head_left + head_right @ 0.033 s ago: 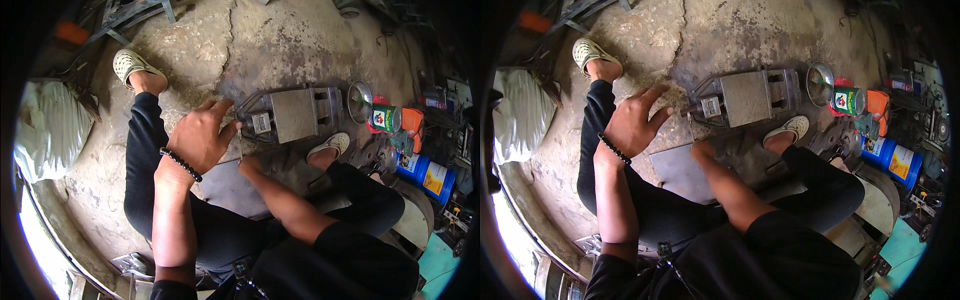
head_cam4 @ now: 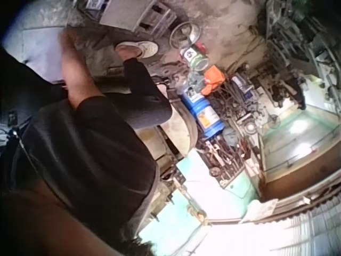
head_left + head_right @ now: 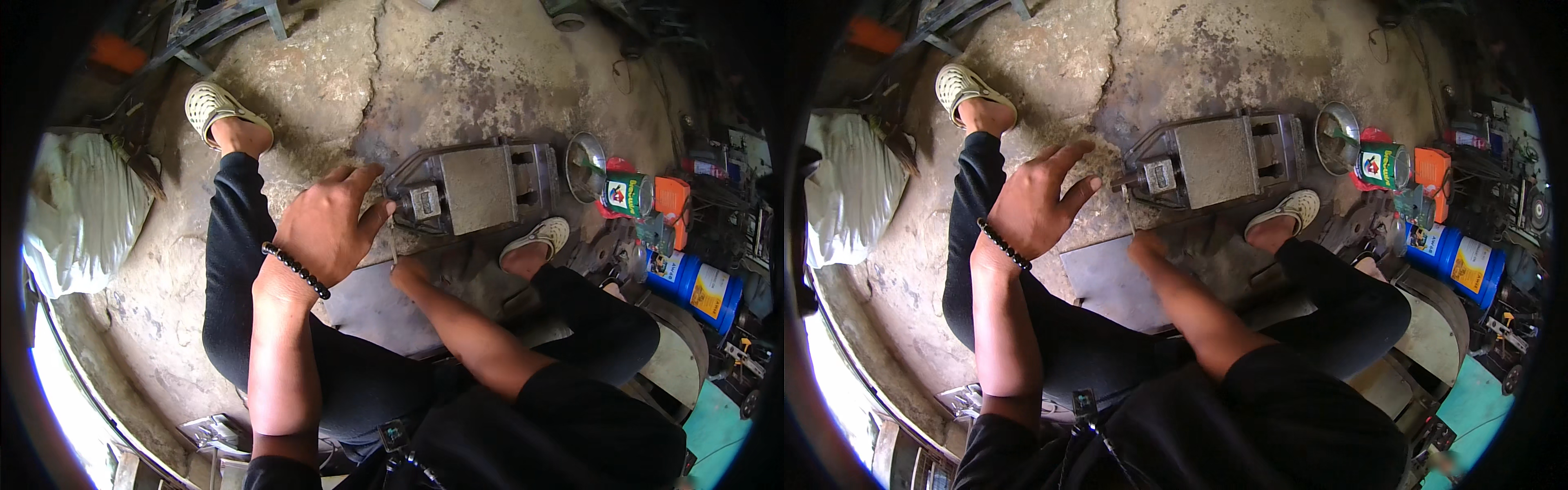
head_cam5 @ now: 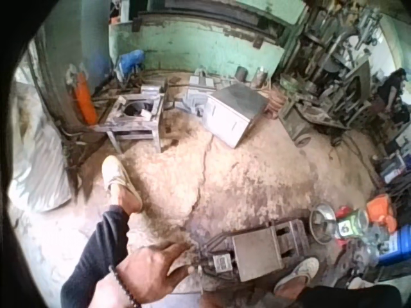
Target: The person places a metal component on a workbench, then uses a wrench to tighten bolts on the component. The person continues to adjust and tighten the bolts throughout the clip.
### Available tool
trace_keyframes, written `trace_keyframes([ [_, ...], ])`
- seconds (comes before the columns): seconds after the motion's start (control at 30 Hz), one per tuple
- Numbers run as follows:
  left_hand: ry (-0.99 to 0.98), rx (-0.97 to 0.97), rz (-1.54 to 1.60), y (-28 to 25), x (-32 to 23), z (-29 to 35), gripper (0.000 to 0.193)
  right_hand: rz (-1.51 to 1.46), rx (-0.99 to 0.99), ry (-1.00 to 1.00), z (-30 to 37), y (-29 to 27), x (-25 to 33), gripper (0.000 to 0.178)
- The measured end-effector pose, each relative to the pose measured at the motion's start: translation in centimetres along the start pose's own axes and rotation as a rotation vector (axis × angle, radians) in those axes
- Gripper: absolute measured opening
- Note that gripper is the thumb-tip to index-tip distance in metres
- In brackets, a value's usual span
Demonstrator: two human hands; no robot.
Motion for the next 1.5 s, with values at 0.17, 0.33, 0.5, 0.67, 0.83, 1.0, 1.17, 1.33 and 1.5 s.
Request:
trace_keyframes([
  [0.17, -0.004, 0.022, -0.053, 0.0, -0.2, 1.1, 0.04, -0.024, -0.15, -0.21, 6.3, -1.4, -3.8, 0.026],
  [0.33, -0.063, 0.039, -0.13, 0.3, 2.2, 0.7, 0.04, 0.044, -0.016, -0.437, 11.5, -8.7, -2.9, 0.029],
  [0.5, -0.112, 0.016, -0.16, -1.1, 3.6, 0.7, 0.041, 0.082, -0.037, -0.595, 14.6, -21.7, 3.0, 0.031],
  [0.67, -0.115, -0.064, -0.114, -2.9, 4.7, 1.2, 0.043, 0.321, 0.025, -0.615, 8.0, -30.2, 10.7, 0.027],
  [0.83, -0.153, -0.101, -0.04, -4.1, 6.4, 1.6, 0.042, 0.25, 0.229, -0.269, -0.5, -30.9, 15.2, 0.022],
  [1.0, -0.138, -0.164, 0.025, -5.2, 6.5, 1.5, 0.041, 0.253, 0.227, -0.159, -5.8, -29.0, 18.8, 0.021],
  [1.17, -0.149, -0.116, 0.03, -4.9, 6.3, 1.1, 0.039, 0.406, 0.016, -0.386, -8.6, -28.9, 19.9, 0.02],
  [1.33, -0.148, -0.113, 0.007, -4.6, 6.1, 1.1, 0.039, 0.392, -0.133, -0.609, -6.4, -29.9, 19.4, 0.023],
  [1.5, -0.098, -0.13, -0.023, -4.0, 5.4, 0.8, 0.038, 0.166, -0.364, -0.531, 4.3, -28.9, 13.6, 0.029],
])
Point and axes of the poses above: each hand's wrist, its own z-axis away from the middle knuckle, its own y-axis out of the palm, x = y × z, the point moved 10 cm from there along -z, towards the middle knuckle, and after that the axes turned 2 degrees about -x, right-handed, at the moved point
